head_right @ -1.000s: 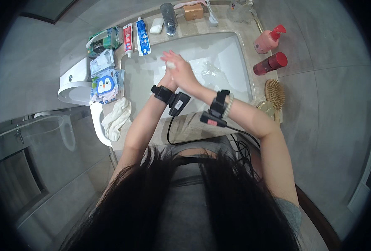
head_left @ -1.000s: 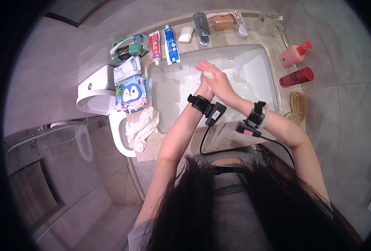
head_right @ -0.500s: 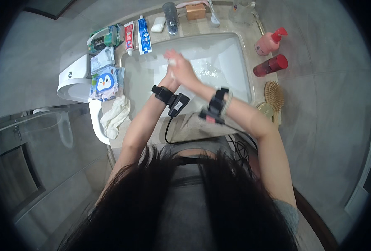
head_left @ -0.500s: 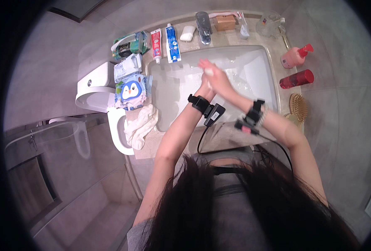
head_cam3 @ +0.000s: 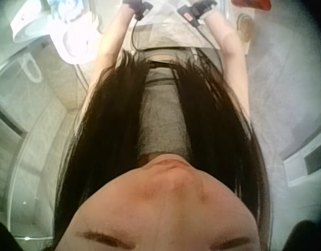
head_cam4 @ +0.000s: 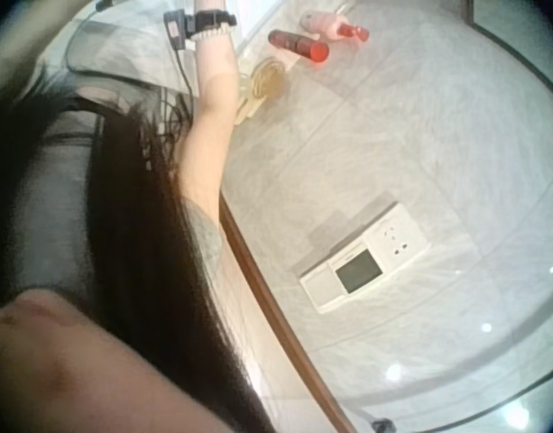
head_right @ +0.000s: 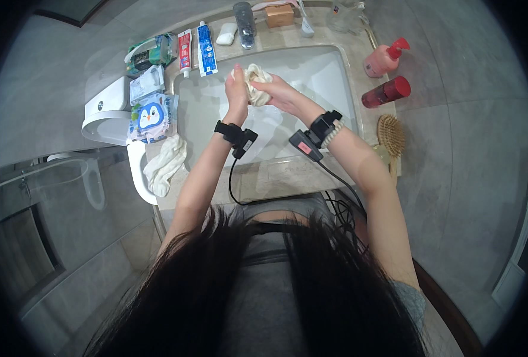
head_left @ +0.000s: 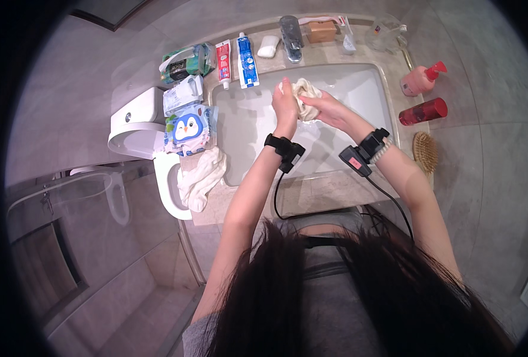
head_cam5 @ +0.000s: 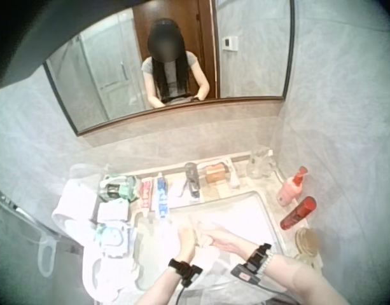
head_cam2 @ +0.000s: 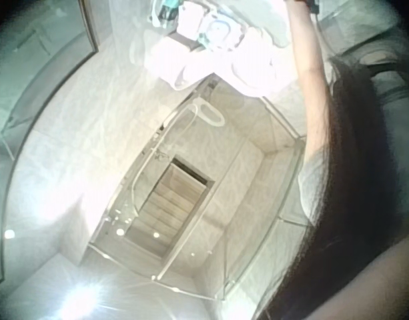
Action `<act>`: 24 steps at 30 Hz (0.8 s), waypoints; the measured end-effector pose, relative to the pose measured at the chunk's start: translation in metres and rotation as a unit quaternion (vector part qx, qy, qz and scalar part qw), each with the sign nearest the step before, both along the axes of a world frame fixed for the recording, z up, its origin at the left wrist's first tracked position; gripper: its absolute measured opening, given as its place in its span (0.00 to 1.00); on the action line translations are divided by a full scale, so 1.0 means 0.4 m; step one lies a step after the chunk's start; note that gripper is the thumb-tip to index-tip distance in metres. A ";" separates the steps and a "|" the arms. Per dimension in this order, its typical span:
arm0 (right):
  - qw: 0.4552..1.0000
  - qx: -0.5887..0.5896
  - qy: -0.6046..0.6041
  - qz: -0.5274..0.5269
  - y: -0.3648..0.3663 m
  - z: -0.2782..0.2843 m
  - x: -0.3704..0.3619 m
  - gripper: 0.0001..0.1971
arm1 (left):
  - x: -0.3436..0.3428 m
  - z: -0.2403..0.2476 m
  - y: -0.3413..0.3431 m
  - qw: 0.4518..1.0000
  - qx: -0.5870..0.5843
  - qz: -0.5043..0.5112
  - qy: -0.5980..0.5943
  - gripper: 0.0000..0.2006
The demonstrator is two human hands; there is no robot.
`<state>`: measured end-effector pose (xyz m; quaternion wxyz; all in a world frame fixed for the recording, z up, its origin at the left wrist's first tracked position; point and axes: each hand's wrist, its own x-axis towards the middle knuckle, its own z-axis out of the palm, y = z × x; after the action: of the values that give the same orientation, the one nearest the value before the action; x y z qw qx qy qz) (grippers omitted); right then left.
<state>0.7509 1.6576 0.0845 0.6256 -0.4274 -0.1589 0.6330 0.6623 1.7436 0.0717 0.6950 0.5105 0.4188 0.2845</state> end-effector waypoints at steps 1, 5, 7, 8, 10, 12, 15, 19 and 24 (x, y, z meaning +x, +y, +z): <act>0.999 -0.019 -0.032 -0.033 -0.007 0.005 0.006 0.15 | -0.006 -0.002 0.004 1.000 0.006 0.023 -0.012 0.18; 0.986 -0.006 -0.145 -0.078 -0.017 0.034 0.010 0.11 | -0.028 -0.018 -0.012 0.995 -0.064 0.043 -0.070 0.16; 0.966 -0.029 -0.229 -0.115 -0.016 0.043 0.003 0.09 | -0.023 -0.028 -0.032 0.976 -0.186 0.042 -0.109 0.16; 0.920 -0.026 -0.370 -0.128 -0.017 0.045 -0.002 0.08 | -0.023 -0.030 -0.034 0.961 -0.247 0.018 -0.123 0.15; 0.756 0.023 -0.635 -0.158 -0.016 0.044 -0.014 0.07 | -0.015 -0.031 -0.043 0.929 -0.324 -0.030 -0.178 0.14; 0.718 0.131 -0.677 -0.094 -0.010 0.044 -0.027 0.07 | -0.005 -0.031 -0.055 0.906 -0.376 -0.062 -0.184 0.13; 0.746 0.079 -0.644 -0.152 0.006 0.063 -0.035 0.07 | 0.015 -0.036 -0.081 0.882 -0.431 -0.115 -0.155 0.14; 0.755 0.102 -0.626 -0.168 0.019 0.115 -0.052 0.06 | 0.031 -0.043 -0.064 0.826 -0.462 -0.037 -0.320 0.11; 0.755 0.042 -0.627 -0.189 0.029 0.138 -0.055 0.06 | 0.050 -0.044 -0.054 0.852 -0.439 -0.096 -0.269 0.14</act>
<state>0.7287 1.6691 0.1398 0.5100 -0.7233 -0.4577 0.0846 0.6823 1.7219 0.0543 0.9561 0.0933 0.2461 0.1289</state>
